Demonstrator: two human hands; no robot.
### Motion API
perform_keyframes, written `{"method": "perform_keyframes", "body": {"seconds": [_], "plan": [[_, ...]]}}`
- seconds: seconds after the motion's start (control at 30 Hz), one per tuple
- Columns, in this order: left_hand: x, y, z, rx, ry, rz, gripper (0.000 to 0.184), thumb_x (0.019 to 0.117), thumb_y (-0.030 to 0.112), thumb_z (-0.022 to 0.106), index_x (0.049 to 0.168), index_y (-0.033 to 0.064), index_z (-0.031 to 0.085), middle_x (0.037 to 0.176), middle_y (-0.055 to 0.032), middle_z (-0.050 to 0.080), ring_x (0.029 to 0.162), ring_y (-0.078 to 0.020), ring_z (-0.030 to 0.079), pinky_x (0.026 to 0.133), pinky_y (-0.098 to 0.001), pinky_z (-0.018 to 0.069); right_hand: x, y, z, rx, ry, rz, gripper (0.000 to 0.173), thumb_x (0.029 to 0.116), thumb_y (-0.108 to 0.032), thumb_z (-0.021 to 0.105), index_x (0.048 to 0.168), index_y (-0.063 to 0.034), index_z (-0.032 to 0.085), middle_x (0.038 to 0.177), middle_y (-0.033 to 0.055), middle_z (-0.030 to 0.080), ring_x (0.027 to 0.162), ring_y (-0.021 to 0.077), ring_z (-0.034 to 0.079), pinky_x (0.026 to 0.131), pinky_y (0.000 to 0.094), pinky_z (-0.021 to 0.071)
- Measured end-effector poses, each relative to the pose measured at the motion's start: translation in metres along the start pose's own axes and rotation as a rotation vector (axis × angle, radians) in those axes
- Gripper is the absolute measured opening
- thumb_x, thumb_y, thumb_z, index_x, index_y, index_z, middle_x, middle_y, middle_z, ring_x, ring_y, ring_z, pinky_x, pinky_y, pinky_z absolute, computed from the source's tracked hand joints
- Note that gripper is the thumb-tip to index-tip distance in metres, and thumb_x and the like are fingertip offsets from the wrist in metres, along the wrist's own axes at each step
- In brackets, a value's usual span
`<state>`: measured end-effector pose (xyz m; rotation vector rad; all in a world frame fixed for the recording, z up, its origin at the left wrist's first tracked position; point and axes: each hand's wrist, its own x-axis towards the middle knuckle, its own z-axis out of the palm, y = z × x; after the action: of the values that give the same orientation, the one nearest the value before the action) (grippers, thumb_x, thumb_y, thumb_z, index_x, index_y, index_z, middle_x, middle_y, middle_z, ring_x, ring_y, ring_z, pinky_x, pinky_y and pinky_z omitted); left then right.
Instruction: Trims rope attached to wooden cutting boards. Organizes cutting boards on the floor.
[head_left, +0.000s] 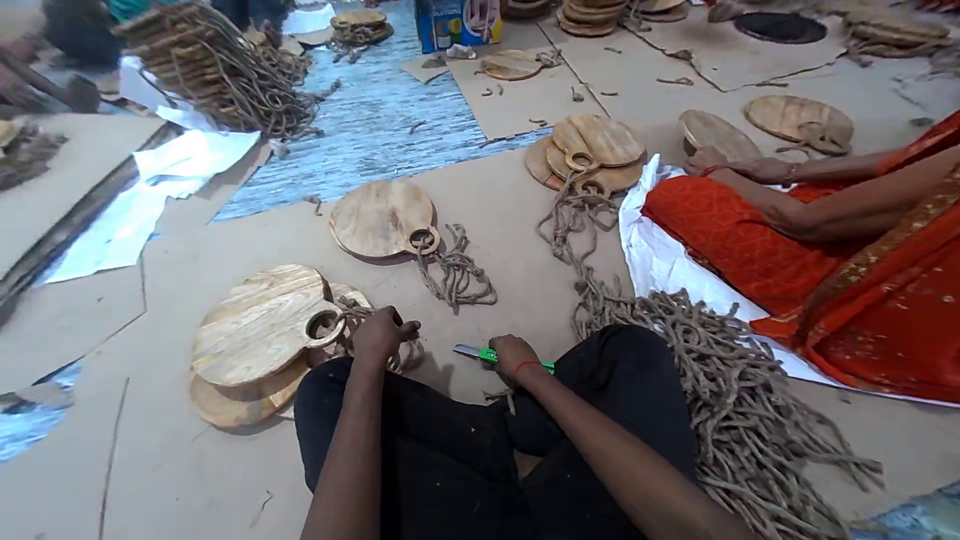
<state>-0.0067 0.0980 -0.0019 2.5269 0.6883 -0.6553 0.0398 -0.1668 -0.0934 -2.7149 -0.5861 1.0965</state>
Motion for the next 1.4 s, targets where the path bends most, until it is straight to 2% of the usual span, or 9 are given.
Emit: {"method": "perform_keyframes", "body": {"seconds": [0.3,0.53,0.67,0.8,0.97,1.07,1.17,1.27,1.4], "plan": [[-0.008,0.025,0.042,0.107,-0.484,0.353,0.054,0.0937,0.039,0.075,0.134,0.0050,0.062,0.115,-0.0237,0.069,0.106,-0.0402,0.067,0.098,-0.0623,0.0491,-0.055,0.116,-0.138,0.233,0.673,0.175,0.039,0.0923,-0.016,0.077,0.128,-0.0054,0.066,0.111,0.0275,0.069,0.103,0.0497,0.067,0.087,0.0705,0.0505],[0.080,0.051,-0.020,0.034,-0.053,0.273,0.040,0.1048,0.031,0.058,0.136,0.0049,0.061,0.125,-0.0212,0.068,0.119,-0.0396,0.064,0.103,-0.0614,0.0482,-0.087,0.247,-0.139,0.008,0.462,0.380,0.044,0.0860,-0.031,0.084,0.120,-0.0074,0.070,0.119,0.0229,0.067,0.110,0.0433,0.065,0.089,0.0648,0.0520],[0.145,0.070,-0.017,0.159,0.196,0.250,0.042,0.1019,0.026,0.062,0.138,0.0057,0.060,0.143,-0.0173,0.058,0.137,-0.0382,0.050,0.110,-0.0598,0.0423,-0.046,0.212,-0.120,0.106,0.481,0.210,0.040,0.0917,-0.027,0.077,0.128,-0.0128,0.069,0.127,0.0175,0.066,0.114,0.0391,0.065,0.095,0.0627,0.0511],[0.182,0.086,0.001,0.374,0.185,0.229,0.042,0.1020,0.023,0.060,0.142,0.0082,0.058,0.149,-0.0138,0.054,0.149,-0.0339,0.038,0.119,-0.0585,0.0319,0.019,0.157,-0.096,0.087,0.296,0.151,0.037,0.0929,-0.023,0.072,0.129,-0.0163,0.070,0.133,0.0134,0.064,0.127,0.0346,0.058,0.107,0.0557,0.0453],[0.198,0.085,0.007,0.530,0.138,0.262,0.036,0.1049,0.015,0.052,0.140,0.0083,0.059,0.144,-0.0163,0.058,0.140,-0.0366,0.048,0.121,-0.0654,0.0221,0.034,0.128,-0.080,0.153,0.374,0.062,0.040,0.0953,-0.031,0.072,0.132,-0.0138,0.067,0.138,0.0142,0.060,0.132,0.0360,0.053,0.112,0.0534,0.0414],[0.186,0.078,0.000,0.582,0.081,0.360,0.036,0.1049,0.017,0.047,0.137,0.0055,0.059,0.141,-0.0195,0.058,0.130,-0.0369,0.056,0.117,-0.0581,0.0324,0.026,0.128,-0.074,0.261,0.432,-0.034,0.033,0.0976,-0.030,0.069,0.125,-0.0126,0.070,0.132,0.0128,0.065,0.126,0.0328,0.058,0.109,0.0497,0.0447],[0.146,0.077,-0.021,0.524,0.175,0.481,0.037,0.1077,0.032,0.046,0.123,0.0034,0.064,0.126,-0.0188,0.066,0.114,-0.0369,0.066,0.098,-0.0545,0.0511,0.018,0.109,-0.068,0.468,0.505,-0.132,0.035,0.0981,-0.036,0.067,0.124,-0.0117,0.071,0.128,0.0102,0.067,0.120,0.0269,0.063,0.105,0.0462,0.0490],[0.084,0.086,-0.050,0.387,0.311,0.520,0.040,0.1078,0.036,0.048,0.112,0.0004,0.065,0.115,-0.0190,0.069,0.101,-0.0369,0.070,0.088,-0.0548,0.0546,0.021,0.052,-0.061,0.680,0.570,-0.256,0.058,0.0886,-0.040,0.078,0.134,-0.0076,0.064,0.137,0.0122,0.062,0.128,0.0262,0.059,0.110,0.0458,0.0474],[0.017,0.087,-0.069,0.207,0.571,0.584,0.036,0.1051,0.029,0.056,0.110,-0.0049,0.067,0.091,-0.0215,0.070,0.081,-0.0391,0.071,0.073,-0.0573,0.0568,0.025,-0.057,-0.071,0.748,0.587,-0.342,0.126,0.0628,-0.053,0.094,0.160,-0.0055,0.031,0.163,0.0188,0.034,0.150,0.0343,0.034,0.123,0.0520,0.0302]]}}
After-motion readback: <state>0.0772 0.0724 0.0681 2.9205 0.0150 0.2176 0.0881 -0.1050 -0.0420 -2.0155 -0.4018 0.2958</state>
